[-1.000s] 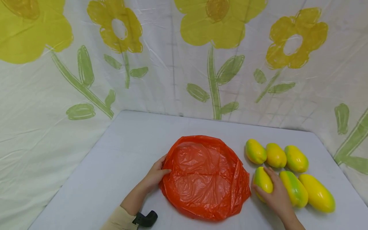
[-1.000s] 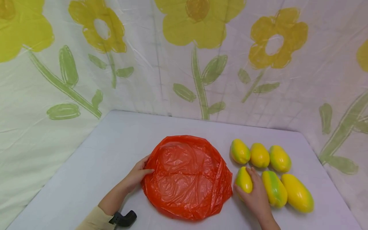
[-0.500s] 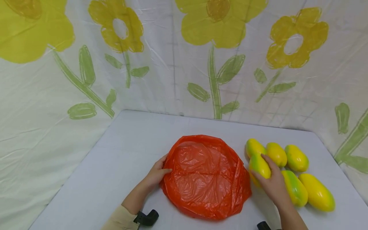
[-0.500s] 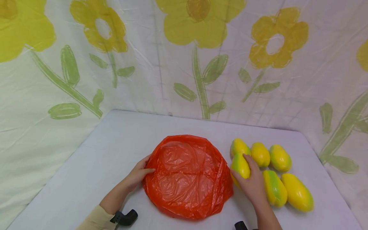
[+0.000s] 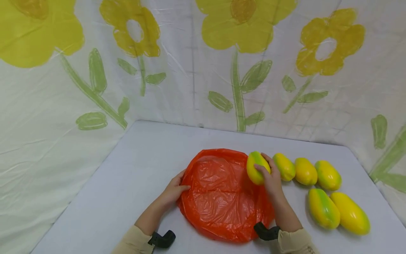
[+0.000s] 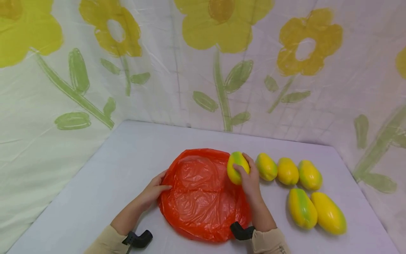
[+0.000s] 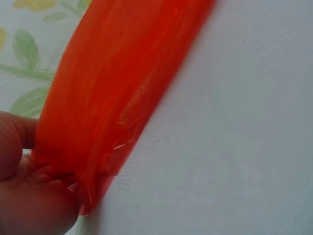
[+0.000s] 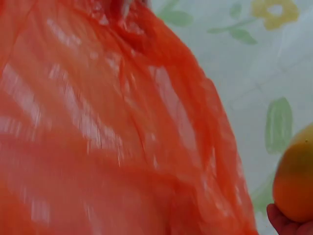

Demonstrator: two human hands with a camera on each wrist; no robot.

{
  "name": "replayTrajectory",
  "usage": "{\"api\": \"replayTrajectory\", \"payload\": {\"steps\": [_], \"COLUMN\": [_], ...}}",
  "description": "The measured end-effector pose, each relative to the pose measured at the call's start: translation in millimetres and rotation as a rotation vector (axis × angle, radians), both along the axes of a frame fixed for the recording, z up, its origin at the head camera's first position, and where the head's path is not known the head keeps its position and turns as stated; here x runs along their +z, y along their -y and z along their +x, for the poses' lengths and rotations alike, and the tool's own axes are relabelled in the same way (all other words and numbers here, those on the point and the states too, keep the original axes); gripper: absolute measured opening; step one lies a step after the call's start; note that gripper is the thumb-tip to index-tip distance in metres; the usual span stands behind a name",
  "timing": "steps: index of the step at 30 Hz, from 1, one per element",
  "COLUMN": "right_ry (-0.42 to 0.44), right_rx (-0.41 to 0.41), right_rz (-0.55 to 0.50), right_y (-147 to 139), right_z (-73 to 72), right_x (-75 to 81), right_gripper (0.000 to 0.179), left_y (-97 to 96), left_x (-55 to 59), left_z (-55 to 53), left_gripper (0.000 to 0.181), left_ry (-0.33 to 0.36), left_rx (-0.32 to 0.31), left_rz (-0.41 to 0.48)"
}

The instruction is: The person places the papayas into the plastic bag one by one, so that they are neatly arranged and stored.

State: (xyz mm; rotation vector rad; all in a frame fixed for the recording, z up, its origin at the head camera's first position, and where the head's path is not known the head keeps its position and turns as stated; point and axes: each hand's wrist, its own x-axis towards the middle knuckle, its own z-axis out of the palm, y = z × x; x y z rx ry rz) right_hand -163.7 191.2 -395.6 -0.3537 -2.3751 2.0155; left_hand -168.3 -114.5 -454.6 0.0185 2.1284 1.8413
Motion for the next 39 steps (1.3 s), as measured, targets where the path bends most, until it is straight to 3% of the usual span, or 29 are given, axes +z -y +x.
{"api": "replayTrajectory", "payload": {"steps": [6, 14, 24, 32, 39], "right_ry": [0.015, 0.008, 0.022, 0.019, 0.032], "right_rx": [0.037, 0.061, 0.098, 0.15, 0.125], "right_rz": [-0.047, -0.116, -0.126, -0.106, -0.104], "right_y": [39.9, 85.5, 126.9, 141.1, 149.3], "right_z": [-20.4, -36.3, -35.9, -36.7, -37.8], "right_x": [-7.1, -21.1, -34.2, -43.6, -51.3], "right_gripper": [0.055, 0.053, 0.056, 0.058, 0.06], "left_y": [1.6, 2.9, 4.0, 5.8, 4.7], "left_x": [0.1, 3.1, 3.3, 1.1, -0.7], "left_z": [-0.5, 0.2, 0.8, -0.2, -1.1], "left_gripper": [0.059, 0.059, 0.059, 0.059, 0.059], "left_ry": [0.009, 0.013, -0.007, -0.021, -0.03], "left_rx": [-0.007, -0.024, -0.051, -0.065, -0.057], "left_rz": [0.021, 0.04, 0.059, 0.028, -0.007]}}
